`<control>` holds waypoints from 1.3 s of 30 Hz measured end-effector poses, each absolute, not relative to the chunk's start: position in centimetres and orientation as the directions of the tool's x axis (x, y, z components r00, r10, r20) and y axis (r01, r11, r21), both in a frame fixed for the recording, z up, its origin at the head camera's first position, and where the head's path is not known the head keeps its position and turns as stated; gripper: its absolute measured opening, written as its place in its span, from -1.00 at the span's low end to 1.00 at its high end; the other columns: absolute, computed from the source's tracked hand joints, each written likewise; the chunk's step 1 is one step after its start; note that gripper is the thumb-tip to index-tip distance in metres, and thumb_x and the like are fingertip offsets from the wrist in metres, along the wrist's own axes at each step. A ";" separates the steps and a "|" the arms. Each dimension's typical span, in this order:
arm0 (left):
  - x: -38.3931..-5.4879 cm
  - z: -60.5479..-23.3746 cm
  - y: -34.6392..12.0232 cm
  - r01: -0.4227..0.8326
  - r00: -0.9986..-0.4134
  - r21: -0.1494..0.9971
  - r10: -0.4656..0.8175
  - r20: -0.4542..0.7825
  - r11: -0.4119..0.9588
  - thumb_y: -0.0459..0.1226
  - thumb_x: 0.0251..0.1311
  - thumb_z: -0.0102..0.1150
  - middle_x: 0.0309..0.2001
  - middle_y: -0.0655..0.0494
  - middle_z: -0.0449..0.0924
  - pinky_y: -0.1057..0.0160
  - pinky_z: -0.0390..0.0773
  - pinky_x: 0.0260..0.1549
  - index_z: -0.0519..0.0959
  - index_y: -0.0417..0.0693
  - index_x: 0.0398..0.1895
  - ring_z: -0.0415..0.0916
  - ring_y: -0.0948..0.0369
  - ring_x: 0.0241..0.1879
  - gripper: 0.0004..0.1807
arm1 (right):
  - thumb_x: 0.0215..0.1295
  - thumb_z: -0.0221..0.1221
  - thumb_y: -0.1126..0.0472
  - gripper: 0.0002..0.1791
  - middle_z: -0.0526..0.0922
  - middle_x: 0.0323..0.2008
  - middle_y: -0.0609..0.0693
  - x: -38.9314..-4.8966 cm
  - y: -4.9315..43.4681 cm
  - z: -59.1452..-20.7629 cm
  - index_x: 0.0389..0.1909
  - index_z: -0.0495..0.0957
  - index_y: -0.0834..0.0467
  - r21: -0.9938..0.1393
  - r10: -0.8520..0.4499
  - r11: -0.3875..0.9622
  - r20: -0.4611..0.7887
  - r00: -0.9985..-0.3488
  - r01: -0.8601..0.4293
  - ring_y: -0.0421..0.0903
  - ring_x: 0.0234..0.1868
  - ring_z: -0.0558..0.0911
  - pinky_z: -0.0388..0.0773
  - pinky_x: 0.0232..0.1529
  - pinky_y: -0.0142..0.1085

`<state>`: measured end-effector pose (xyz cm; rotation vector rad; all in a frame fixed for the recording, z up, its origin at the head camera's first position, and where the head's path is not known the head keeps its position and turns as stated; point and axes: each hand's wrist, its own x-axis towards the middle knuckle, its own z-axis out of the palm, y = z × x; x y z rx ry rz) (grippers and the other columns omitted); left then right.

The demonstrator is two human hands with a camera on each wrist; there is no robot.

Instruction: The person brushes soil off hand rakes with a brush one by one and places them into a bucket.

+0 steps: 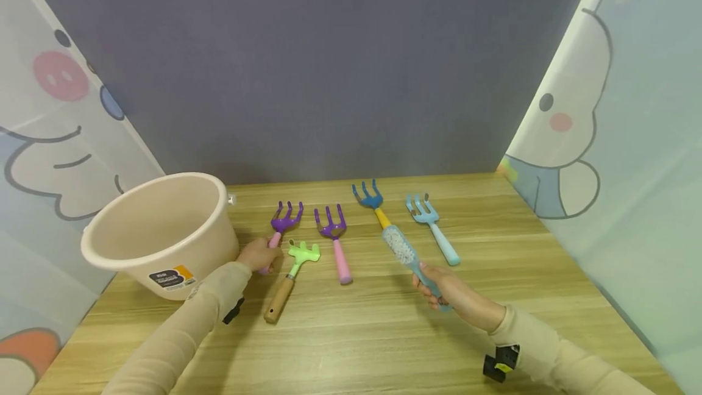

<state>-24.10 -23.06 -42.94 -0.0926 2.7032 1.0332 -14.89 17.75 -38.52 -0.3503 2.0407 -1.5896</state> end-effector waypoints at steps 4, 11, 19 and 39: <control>-24.1 -43.2 -23.2 -0.262 -0.945 0.809 0.032 -0.327 0.526 -0.31 0.22 -0.13 -0.61 0.08 0.38 0.36 0.50 -0.65 0.28 -0.42 -0.08 0.39 0.27 -0.68 -0.68 | 0.47 -0.43 -0.08 -0.49 0.28 -0.58 -0.13 -14.8 17.7 -38.5 -0.31 0.31 0.24 -0.957 -0.511 0.267 -0.240 -0.825 0.113 -0.25 -0.61 0.27 0.30 -0.56 -0.44; -23.9 -42.6 -23.3 -0.292 -0.938 0.839 0.036 -0.346 0.460 -0.29 0.26 -0.14 -0.58 0.14 0.33 0.42 0.41 -0.66 0.30 -0.33 -0.22 0.31 0.31 -0.66 -0.79 | 0.44 -0.40 -0.15 -0.45 0.27 -0.59 -0.12 -14.9 17.6 -38.6 -0.32 0.31 0.24 -0.962 -0.510 0.254 -0.217 -0.833 0.096 -0.23 -0.62 0.27 0.30 -0.57 -0.43; -23.9 -42.8 -24.3 -0.258 -0.945 0.844 0.061 -0.323 0.471 -0.24 0.26 -0.14 -0.59 0.17 0.30 0.46 0.35 -0.68 0.31 -0.27 -0.29 0.23 0.35 -0.68 -0.79 | 0.41 -0.37 -0.20 -0.40 0.27 -0.56 -0.13 -15.0 17.5 -38.6 -0.19 0.31 0.29 -0.963 -0.509 0.254 -0.212 -0.834 0.090 -0.24 -0.60 0.27 0.31 -0.53 -0.45; -23.0 -39.6 -22.0 -0.129 -0.974 0.854 0.095 -0.204 0.504 -0.22 0.31 -0.18 -0.57 0.10 0.31 0.40 0.25 -0.74 0.28 -0.39 0.05 0.15 0.33 -0.72 -0.60 | 0.44 -0.36 -0.13 -0.46 0.31 -0.55 -0.14 -15.5 17.6 -37.9 -0.16 0.36 0.24 -0.966 -0.518 0.255 -0.167 -0.839 0.034 -0.26 -0.58 0.32 0.27 -0.50 -0.42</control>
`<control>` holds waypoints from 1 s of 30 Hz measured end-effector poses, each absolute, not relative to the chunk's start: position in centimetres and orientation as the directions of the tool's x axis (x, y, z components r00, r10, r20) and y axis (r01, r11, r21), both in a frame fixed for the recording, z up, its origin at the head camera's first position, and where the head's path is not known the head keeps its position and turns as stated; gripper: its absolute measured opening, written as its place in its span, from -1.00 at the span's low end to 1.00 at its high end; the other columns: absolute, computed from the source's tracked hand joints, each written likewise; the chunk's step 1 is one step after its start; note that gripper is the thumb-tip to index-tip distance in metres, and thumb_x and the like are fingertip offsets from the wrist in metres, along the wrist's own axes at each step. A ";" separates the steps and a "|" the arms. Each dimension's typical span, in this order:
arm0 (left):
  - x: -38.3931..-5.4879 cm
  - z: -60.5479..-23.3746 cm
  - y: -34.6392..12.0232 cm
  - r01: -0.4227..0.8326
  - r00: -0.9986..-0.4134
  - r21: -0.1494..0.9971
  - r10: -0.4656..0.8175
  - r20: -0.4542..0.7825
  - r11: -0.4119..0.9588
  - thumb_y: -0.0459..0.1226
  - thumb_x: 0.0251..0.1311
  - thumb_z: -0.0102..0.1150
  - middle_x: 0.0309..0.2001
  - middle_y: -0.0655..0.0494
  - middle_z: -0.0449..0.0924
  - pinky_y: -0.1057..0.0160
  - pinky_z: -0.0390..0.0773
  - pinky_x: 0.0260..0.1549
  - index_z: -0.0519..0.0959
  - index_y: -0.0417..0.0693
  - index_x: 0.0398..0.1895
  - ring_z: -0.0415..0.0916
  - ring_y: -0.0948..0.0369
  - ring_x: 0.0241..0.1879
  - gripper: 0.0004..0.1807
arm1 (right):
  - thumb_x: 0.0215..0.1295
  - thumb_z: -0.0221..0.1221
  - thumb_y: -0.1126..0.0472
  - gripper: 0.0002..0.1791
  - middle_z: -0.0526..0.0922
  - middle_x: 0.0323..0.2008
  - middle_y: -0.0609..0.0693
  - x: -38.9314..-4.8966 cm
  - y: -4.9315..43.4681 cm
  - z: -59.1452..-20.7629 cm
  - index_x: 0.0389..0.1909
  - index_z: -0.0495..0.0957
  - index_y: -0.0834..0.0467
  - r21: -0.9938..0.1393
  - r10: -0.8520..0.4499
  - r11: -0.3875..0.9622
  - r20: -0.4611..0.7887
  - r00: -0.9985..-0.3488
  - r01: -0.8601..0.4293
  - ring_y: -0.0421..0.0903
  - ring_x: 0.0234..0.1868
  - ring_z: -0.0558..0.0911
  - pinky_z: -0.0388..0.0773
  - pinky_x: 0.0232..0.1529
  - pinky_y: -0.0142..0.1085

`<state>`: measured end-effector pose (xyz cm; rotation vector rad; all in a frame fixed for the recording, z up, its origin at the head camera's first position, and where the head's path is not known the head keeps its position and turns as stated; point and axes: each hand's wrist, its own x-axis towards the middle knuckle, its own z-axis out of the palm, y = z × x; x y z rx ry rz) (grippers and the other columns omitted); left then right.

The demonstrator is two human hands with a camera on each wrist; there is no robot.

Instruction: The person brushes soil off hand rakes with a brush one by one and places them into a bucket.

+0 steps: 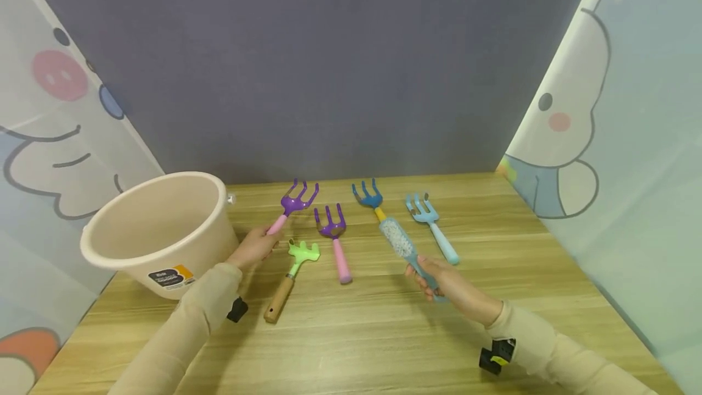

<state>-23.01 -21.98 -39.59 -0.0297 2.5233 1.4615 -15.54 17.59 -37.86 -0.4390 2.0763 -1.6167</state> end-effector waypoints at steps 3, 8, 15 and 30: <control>-22.0 -38.9 -20.8 -0.099 -0.974 0.867 0.132 -0.186 0.488 -0.25 0.30 -0.15 -0.55 0.10 0.33 0.44 0.24 -0.75 0.30 -0.40 0.05 0.16 0.34 -0.71 -0.61 | 0.45 -0.38 -0.12 -0.46 0.31 -0.55 -0.14 -15.8 17.7 -37.7 -0.14 0.36 0.25 -0.969 -0.520 0.247 -0.128 -0.844 -0.005 -0.27 -0.57 0.33 0.28 -0.50 -0.42; -20.0 -38.1 -18.7 -0.043 -0.969 0.846 0.184 -0.165 0.531 -0.22 0.29 -0.08 -0.55 0.01 0.37 0.43 0.24 -0.77 0.34 -0.37 0.06 0.20 0.31 -0.69 -0.60 | 0.45 -0.37 -0.12 -0.45 0.31 -0.56 -0.12 -16.0 17.8 -37.3 -0.15 0.38 0.27 -0.975 -0.510 0.216 -0.067 -0.858 -0.052 -0.26 -0.57 0.33 0.36 -0.49 -0.39; -17.7 -37.9 -16.6 0.095 -0.976 0.754 0.211 -0.059 0.650 -0.21 0.21 0.05 -0.61 0.09 0.35 0.38 0.25 -0.74 0.45 -0.28 0.00 0.20 0.27 -0.67 -0.63 | 0.44 -0.32 -0.12 -0.44 0.29 -0.53 -0.10 -16.1 17.6 -36.9 -0.11 0.37 0.31 -0.981 -0.504 0.186 -0.050 -0.863 -0.051 -0.25 -0.55 0.31 0.38 -0.46 -0.40; -15.9 -37.2 -15.4 0.212 -0.967 0.660 0.250 0.038 0.721 -0.23 0.17 0.11 -0.67 0.15 0.30 0.41 0.14 -0.80 0.47 -0.27 -0.02 0.15 0.32 -0.74 -0.64 | 0.48 -0.28 0.14 -0.61 0.18 -0.62 -0.06 -16.2 15.5 -35.8 -0.16 0.45 0.31 -0.881 -0.452 0.333 0.165 -0.877 -0.337 -0.28 -0.64 0.13 0.17 -0.62 -0.40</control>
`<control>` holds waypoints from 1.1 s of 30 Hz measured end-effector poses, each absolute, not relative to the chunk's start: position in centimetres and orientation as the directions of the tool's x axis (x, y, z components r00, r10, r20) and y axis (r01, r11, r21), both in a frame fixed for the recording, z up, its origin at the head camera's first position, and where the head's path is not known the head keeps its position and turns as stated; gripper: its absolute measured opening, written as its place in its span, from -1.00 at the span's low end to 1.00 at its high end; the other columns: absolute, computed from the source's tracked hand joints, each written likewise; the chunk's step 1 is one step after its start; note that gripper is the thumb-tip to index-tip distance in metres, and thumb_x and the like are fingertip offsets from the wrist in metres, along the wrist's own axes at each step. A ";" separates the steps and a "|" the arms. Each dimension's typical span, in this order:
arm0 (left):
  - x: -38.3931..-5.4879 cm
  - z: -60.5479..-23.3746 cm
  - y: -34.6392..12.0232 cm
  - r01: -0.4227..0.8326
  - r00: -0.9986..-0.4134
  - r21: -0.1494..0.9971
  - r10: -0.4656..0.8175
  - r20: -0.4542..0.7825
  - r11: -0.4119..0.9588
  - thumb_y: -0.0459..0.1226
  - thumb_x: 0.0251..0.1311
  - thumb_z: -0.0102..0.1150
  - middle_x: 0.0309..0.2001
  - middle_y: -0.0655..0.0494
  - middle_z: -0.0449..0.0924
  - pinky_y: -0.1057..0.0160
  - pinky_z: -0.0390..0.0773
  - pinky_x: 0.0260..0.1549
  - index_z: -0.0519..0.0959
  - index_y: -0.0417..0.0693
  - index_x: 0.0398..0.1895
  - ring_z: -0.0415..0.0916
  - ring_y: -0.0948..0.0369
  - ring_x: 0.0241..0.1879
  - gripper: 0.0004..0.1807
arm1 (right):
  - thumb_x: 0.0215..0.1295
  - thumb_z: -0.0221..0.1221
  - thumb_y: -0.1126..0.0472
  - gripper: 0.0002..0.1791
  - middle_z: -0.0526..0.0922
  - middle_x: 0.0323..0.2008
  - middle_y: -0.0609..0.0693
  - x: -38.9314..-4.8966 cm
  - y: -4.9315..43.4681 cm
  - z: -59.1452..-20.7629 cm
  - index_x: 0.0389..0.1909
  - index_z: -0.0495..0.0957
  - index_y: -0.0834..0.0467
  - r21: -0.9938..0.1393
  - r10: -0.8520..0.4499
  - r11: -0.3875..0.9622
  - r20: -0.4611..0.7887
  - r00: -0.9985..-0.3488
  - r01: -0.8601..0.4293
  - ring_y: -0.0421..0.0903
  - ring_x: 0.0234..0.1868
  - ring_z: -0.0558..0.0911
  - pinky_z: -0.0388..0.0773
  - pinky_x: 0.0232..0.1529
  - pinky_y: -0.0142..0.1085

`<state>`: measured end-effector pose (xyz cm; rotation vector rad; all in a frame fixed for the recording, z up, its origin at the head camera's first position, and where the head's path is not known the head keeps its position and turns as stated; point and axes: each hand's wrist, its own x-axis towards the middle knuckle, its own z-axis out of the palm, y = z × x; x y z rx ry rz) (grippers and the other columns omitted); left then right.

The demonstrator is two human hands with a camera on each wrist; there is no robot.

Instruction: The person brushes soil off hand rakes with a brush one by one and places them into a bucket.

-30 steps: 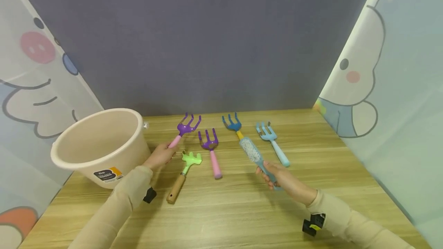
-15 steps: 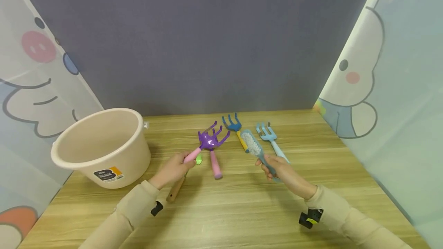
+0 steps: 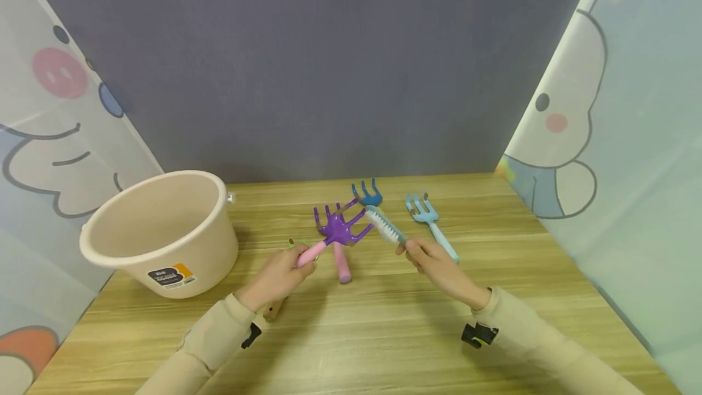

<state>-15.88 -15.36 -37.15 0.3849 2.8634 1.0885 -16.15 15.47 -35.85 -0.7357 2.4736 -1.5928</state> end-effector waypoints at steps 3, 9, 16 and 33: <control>-15.7 -37.0 -15.3 0.237 -0.965 0.630 0.256 0.062 0.739 -0.24 0.17 0.12 -0.68 0.15 0.29 0.41 0.16 -0.81 0.47 -0.28 -0.02 0.15 0.33 -0.75 -0.64 | 0.46 -0.22 0.13 -0.64 0.28 -0.61 -0.04 -16.2 14.8 -35.6 -0.11 0.49 0.26 -0.815 -0.410 0.433 0.202 -0.890 -0.384 -0.27 -0.64 0.14 0.23 -0.57 -0.40; -15.5 -37.0 -15.1 0.259 -0.961 0.593 0.262 0.084 0.763 -0.23 0.17 0.13 -0.69 0.16 0.28 0.42 0.17 -0.81 0.47 -0.27 -0.06 0.16 0.34 -0.76 -0.66 | 0.43 -0.14 0.11 -0.67 0.41 -0.60 -0.07 -16.7 13.4 -35.4 -0.13 0.52 0.23 -0.697 -0.356 0.538 0.322 -0.877 -0.474 -0.31 -0.62 0.26 0.33 -0.58 -0.42; -15.5 -37.3 -14.9 0.266 -0.958 0.618 0.275 0.083 0.740 -0.24 0.18 0.11 -0.72 0.19 0.26 0.45 0.13 -0.84 0.48 -0.23 -0.08 0.13 0.35 -0.77 -0.70 | 0.39 -0.07 0.08 -0.65 0.31 -0.69 -0.15 -17.7 12.1 -35.4 -0.17 0.52 0.29 -0.586 -0.344 0.611 0.409 -0.845 -0.532 -0.32 -0.73 0.22 0.25 -0.74 -0.43; -15.8 -38.0 -14.4 0.291 -0.953 0.641 0.275 0.128 0.711 -0.28 0.15 0.13 -0.73 0.21 0.25 0.46 0.15 -0.86 0.50 -0.17 -0.22 0.12 0.36 -0.79 -0.82 | 0.30 0.05 0.08 -0.72 0.23 -0.75 -0.11 -20.4 9.0 -37.4 -0.49 0.36 0.19 -0.043 -0.341 0.896 0.571 -0.747 -0.442 -0.22 -0.82 0.21 0.06 -0.85 -0.46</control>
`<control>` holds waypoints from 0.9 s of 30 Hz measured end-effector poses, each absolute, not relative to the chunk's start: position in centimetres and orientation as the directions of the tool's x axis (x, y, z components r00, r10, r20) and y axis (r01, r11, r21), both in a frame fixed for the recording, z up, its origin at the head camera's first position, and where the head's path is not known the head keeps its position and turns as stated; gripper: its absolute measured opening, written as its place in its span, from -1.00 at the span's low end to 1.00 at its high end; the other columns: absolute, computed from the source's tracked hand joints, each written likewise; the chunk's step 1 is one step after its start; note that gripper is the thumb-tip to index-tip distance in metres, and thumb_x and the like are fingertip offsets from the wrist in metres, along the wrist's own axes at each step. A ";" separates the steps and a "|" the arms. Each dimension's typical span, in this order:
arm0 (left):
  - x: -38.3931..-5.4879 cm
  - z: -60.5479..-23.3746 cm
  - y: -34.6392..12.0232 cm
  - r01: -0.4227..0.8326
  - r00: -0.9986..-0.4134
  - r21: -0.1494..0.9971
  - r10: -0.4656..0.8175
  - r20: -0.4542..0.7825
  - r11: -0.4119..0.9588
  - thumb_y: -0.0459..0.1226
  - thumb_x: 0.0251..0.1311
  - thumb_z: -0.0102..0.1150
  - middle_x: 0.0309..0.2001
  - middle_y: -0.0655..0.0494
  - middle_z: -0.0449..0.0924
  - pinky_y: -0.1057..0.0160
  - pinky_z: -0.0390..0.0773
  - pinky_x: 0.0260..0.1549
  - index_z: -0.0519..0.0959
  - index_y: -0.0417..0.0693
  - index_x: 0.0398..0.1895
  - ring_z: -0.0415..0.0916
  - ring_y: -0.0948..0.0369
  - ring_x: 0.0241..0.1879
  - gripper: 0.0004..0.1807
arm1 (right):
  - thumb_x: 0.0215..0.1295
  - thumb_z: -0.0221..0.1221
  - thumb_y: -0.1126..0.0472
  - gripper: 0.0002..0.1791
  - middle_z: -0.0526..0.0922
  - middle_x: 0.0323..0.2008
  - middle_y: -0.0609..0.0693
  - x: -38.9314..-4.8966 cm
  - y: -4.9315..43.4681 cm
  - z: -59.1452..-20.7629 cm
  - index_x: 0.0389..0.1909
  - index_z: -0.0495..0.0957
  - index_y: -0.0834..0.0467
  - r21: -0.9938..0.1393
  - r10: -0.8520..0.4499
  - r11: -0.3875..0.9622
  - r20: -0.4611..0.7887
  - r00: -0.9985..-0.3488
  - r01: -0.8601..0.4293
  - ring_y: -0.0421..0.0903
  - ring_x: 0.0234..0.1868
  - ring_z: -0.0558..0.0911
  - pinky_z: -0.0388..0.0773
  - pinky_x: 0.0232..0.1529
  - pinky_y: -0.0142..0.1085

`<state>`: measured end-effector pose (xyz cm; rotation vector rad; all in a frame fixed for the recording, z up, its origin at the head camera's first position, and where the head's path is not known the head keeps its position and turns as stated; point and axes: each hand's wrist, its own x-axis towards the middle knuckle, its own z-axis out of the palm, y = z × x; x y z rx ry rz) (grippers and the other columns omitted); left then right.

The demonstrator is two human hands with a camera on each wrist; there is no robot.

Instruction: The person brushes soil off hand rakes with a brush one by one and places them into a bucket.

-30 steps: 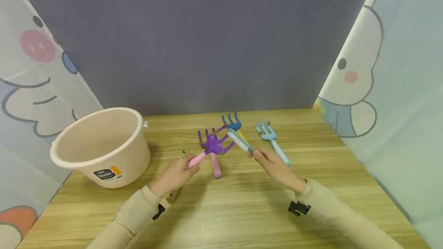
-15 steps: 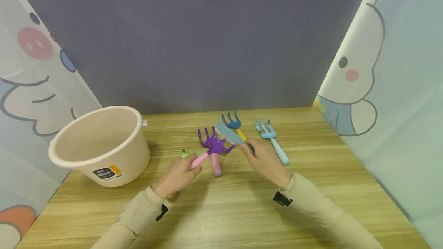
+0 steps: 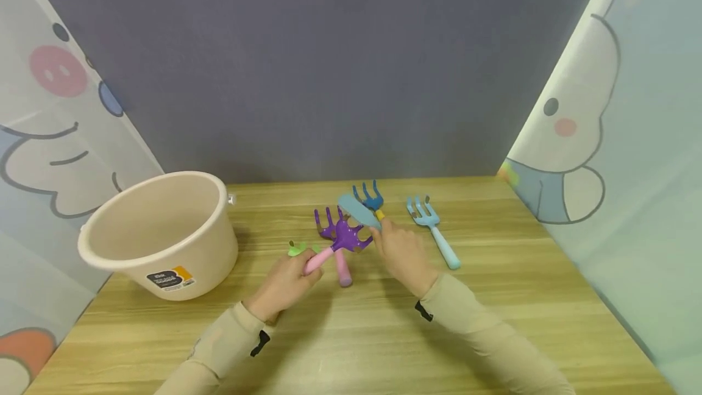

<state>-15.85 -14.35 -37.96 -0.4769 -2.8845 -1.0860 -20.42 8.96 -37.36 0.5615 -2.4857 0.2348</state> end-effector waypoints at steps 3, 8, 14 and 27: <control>-16.0 -37.9 -14.3 0.300 -0.951 0.633 0.276 0.138 0.714 -0.28 0.14 0.13 -0.72 0.21 0.26 0.45 0.16 -0.86 0.51 -0.17 -0.21 0.13 0.37 -0.79 -0.81 | 0.29 0.08 0.08 -0.71 0.22 -0.76 -0.11 -20.8 8.7 -37.6 -0.51 0.36 0.19 -0.027 -0.334 0.902 0.586 -0.738 -0.430 -0.22 -0.84 0.19 0.05 -0.87 -0.46; -16.1 -37.8 -14.1 0.285 -0.956 0.634 0.263 0.131 0.719 -0.28 0.14 0.13 -0.73 0.20 0.26 0.44 0.16 -0.86 0.51 -0.17 -0.20 0.13 0.36 -0.79 -0.81 | 0.27 0.10 0.09 -0.71 0.20 -0.77 -0.12 -20.9 8.4 -37.9 -0.52 0.35 0.19 -0.011 -0.356 0.895 0.586 -0.728 -0.446 -0.23 -0.84 0.17 0.03 -0.87 -0.47; -15.9 -37.9 -13.9 0.261 -0.963 0.623 0.247 0.111 0.737 -0.28 0.14 0.13 -0.72 0.18 0.28 0.43 0.18 -0.86 0.50 -0.17 -0.21 0.15 0.34 -0.80 -0.81 | 0.24 0.13 0.10 -0.73 0.17 -0.77 -0.13 -20.7 8.3 -38.6 -0.51 0.35 0.19 0.036 -0.387 0.885 0.611 -0.691 -0.464 -0.25 -0.84 0.12 0.00 -0.87 -0.49; -15.8 -38.1 -13.5 0.250 -0.964 0.652 0.245 0.101 0.715 -0.29 0.16 0.12 -0.73 0.17 0.28 0.47 0.15 -0.89 0.51 -0.23 -0.17 0.14 0.35 -0.81 -0.78 | 0.29 0.06 0.04 -0.69 0.15 -0.79 -0.16 -20.0 8.4 -39.1 -0.53 0.32 0.14 0.146 -0.483 0.849 0.606 -0.632 -0.508 -0.31 -0.85 0.07 -0.04 -0.87 -0.51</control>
